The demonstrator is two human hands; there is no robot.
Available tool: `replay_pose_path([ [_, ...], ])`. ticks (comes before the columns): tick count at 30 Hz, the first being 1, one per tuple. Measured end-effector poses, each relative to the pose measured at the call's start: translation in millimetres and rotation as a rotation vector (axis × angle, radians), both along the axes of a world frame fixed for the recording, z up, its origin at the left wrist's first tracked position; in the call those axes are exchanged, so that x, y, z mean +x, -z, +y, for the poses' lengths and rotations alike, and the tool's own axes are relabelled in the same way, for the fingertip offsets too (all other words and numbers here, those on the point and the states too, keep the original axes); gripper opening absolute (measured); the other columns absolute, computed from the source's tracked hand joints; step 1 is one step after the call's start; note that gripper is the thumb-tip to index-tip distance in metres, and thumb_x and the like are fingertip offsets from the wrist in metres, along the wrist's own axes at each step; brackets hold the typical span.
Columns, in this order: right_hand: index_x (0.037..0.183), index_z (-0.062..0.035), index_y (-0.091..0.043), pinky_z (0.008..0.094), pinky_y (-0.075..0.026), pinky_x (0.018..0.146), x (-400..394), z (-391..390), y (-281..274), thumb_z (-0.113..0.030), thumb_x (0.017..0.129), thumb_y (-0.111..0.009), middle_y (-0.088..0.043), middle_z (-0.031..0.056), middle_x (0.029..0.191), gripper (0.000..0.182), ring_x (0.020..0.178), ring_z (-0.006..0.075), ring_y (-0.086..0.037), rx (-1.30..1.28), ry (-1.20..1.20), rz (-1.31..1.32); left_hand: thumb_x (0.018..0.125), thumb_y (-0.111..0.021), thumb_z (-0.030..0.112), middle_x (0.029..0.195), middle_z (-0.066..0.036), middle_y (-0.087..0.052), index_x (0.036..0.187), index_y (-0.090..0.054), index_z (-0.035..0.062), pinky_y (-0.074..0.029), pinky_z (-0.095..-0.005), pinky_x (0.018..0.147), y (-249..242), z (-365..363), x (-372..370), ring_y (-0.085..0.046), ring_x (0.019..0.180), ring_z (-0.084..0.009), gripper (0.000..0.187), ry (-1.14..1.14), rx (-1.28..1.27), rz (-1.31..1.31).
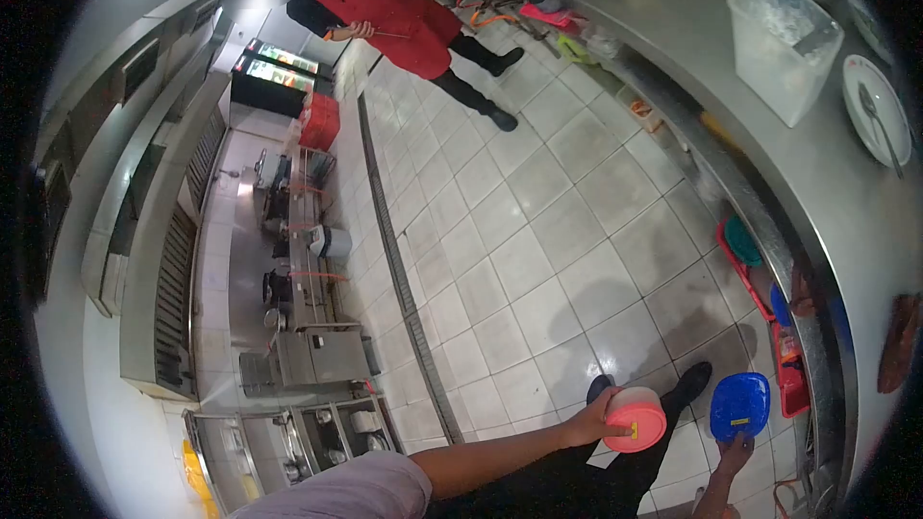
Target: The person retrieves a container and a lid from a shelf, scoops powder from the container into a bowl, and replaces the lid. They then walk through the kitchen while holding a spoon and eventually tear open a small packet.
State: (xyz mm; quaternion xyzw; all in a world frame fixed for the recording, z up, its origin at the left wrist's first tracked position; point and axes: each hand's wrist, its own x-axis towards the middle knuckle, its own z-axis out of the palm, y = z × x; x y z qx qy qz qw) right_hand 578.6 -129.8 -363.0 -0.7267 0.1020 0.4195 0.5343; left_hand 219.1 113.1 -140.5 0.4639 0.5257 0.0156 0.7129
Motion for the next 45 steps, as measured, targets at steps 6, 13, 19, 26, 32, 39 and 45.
replay_pose_path([
  [6,0.141,-0.0014,-0.052,0.0359,-0.066,0.067,-34.2,27.1,5.2,-0.027,0.106,-0.064,-0.062,0.0181,0.131,0.045,0.104,0.0294,-0.071,-0.030,-0.203,-0.033,0.083,-0.093,0.042,0.147,-0.021,-0.053,0.161,-0.025,-0.0009,-0.043,-0.0388,0.118,11.7,-15.8,-48.7,-0.054,0.139,-0.0310,0.112,-0.082,-0.038,0.003],
  [13,0.152,-0.0005,-0.045,0.0416,-0.066,0.076,-60.3,54.8,9.3,-0.025,0.103,-0.069,-0.061,0.0171,0.138,0.060,0.114,0.0317,-0.069,0.043,-0.257,-0.067,0.084,-0.093,0.036,0.147,-0.017,-0.053,0.160,-0.027,-0.0002,-0.042,-0.0393,0.118,23.5,-28.1,-75.2,-0.053,0.139,-0.0277,0.106,-0.190,0.021,-0.082],
  [19,0.148,-0.0050,-0.055,0.0307,-0.056,0.085,-74.3,51.4,-121.6,-0.006,0.100,-0.066,-0.067,0.0052,0.127,0.049,0.104,0.0140,-0.065,0.161,-0.325,-0.099,0.094,-0.084,0.030,0.136,-0.015,-0.056,0.148,-0.040,0.0002,-0.053,-0.0396,0.108,-19.5,-22.7,-62.8,-0.059,0.128,-0.0265,0.076,-0.238,-0.187,-0.064],
  [26,0.105,-0.0109,-0.062,0.0230,-0.043,0.073,-13.2,35.5,-397.4,-0.010,0.101,-0.063,-0.053,-0.0075,0.086,0.004,0.084,0.0033,-0.052,0.239,-0.367,-0.280,0.095,-0.079,0.005,0.144,-0.015,-0.053,0.151,-0.034,0.0034,-0.053,-0.0429,0.113,-58.0,-15.9,-50.2,-0.059,0.133,-0.0271,0.071,-0.285,-0.300,-0.151],
  [32,0.119,-0.0062,-0.066,0.0218,-0.046,0.067,68.4,40.5,-542.3,-0.017,0.103,-0.060,-0.062,-0.0051,0.087,0.020,0.076,0.0028,-0.056,0.214,0.121,-0.386,0.097,-0.077,0.003,0.145,-0.015,-0.053,0.153,-0.032,0.0033,-0.053,-0.0450,0.114,-108.6,10.3,17.3,-0.057,0.137,-0.0268,0.071,-0.137,-0.330,-0.208],
  [39,0.133,-0.0040,-0.064,0.0193,-0.042,0.050,218.0,66.0,-571.3,-0.019,0.105,-0.059,-0.065,-0.0023,0.082,0.033,0.060,0.0039,-0.057,0.229,-0.133,-0.546,0.096,-0.079,0.005,0.146,-0.015,-0.054,0.153,-0.032,0.0023,-0.051,-0.0425,0.115,-129.8,32.4,110.6,-0.057,0.138,-0.0257,0.074,-0.071,-0.277,-0.290],
  [45,0.128,-0.0055,-0.068,0.0232,-0.052,0.065,312.8,80.3,-535.9,-0.019,0.104,-0.059,-0.067,-0.0039,0.092,0.028,0.073,0.0049,-0.062,0.209,-0.178,-0.505,0.096,-0.080,0.005,0.145,-0.014,-0.055,0.152,-0.034,0.0029,-0.051,-0.0416,0.115,-149.4,32.2,144.6,-0.057,0.137,-0.0247,0.073,-0.036,-0.240,-0.292],
])
